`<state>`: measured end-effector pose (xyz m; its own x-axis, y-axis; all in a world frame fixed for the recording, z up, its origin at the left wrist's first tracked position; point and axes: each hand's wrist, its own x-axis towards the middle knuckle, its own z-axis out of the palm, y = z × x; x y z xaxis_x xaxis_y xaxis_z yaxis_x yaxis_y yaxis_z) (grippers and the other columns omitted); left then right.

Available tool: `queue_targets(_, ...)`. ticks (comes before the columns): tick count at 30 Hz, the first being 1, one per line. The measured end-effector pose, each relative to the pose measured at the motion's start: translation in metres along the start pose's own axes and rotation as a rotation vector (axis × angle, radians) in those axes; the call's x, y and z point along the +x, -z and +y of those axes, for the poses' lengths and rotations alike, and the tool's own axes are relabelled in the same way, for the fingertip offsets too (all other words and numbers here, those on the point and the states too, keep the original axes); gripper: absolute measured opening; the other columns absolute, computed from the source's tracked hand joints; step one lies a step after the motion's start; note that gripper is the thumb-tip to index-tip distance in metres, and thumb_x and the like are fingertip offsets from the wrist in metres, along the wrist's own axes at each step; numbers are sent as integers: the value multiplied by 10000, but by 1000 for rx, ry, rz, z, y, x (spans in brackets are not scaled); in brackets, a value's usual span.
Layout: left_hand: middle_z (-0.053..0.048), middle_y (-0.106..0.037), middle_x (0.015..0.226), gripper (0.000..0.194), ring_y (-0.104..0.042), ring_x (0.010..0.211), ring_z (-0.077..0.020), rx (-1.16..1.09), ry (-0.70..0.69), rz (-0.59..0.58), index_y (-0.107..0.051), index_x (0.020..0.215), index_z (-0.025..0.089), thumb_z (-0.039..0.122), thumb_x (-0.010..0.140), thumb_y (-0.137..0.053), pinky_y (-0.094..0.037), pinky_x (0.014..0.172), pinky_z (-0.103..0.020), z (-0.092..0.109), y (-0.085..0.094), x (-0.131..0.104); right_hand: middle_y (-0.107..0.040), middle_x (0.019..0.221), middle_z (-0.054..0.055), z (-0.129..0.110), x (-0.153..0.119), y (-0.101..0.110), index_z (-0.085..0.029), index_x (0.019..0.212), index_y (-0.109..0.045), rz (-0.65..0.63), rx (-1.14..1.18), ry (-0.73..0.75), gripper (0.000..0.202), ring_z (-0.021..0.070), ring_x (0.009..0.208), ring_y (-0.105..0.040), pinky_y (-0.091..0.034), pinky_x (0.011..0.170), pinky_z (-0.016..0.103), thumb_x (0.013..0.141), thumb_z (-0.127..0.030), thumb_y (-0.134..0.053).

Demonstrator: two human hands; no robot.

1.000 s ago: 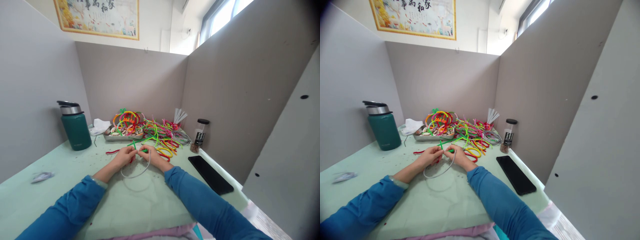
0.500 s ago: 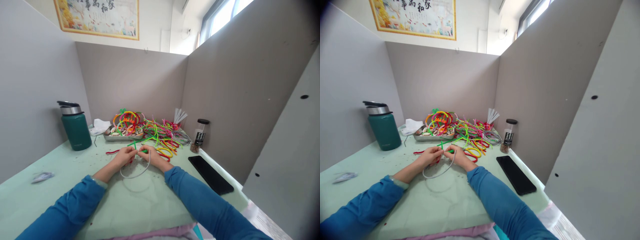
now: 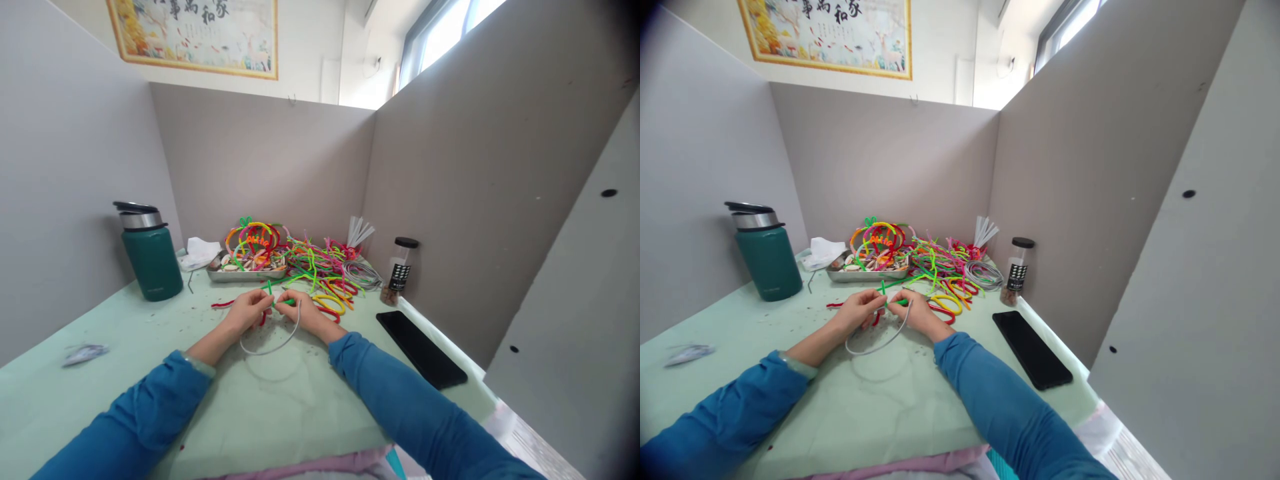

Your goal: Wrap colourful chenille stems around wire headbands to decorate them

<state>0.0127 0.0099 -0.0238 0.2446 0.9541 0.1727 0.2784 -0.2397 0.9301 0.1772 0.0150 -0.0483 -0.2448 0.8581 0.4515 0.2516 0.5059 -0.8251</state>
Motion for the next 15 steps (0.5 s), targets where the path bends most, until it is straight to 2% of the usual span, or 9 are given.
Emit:
queue_targets(2, 38, -579, 552, 394, -366, 314, -48, -17, -3, -7, -525, 705, 164, 550, 681, -602, -277, 346, -194, 0, 1, 0, -534, 615, -19, 0, 0, 0, -158, 717, -586, 3, 5, 0, 119, 104, 564, -455, -367, 543, 211, 725, -277, -581)
queue_targets(7, 70, -428, 372, 379, -392, 343, -77, -28, -36, -14, -576, 697, 159, 537, 710, -593, -312, 397, -197, -1, 3, -1, -554, 635, -15, 3, 1, 0, -160, 741, -594, 29, 20, -14, 137, 102, 557, -461, -365, 538, 212, 731, -296, -586)
queue_targets(12, 55, -460, 395, 354, -416, 374, -86, 25, -78, -27, -620, 707, 148, 502, 691, -623, -319, 413, -207, -4, 3, 1, -530, 600, -26, 0, 0, 2, -157, 738, -594, 39, 78, -35, 148, 94, 526, -440, -351, 519, 211, 729, -305, -590)
queue_targets(15, 57, -485, 425, 355, -411, 376, -87, 13, -72, -6, -663, 818, 143, 462, 664, -653, -328, 416, -214, -7, 3, 4, -495, 562, -39, -4, 0, 3, -158, 747, -589, 33, 113, -70, 137, 90, 497, -418, -334, 491, 208, 724, -293, -590)
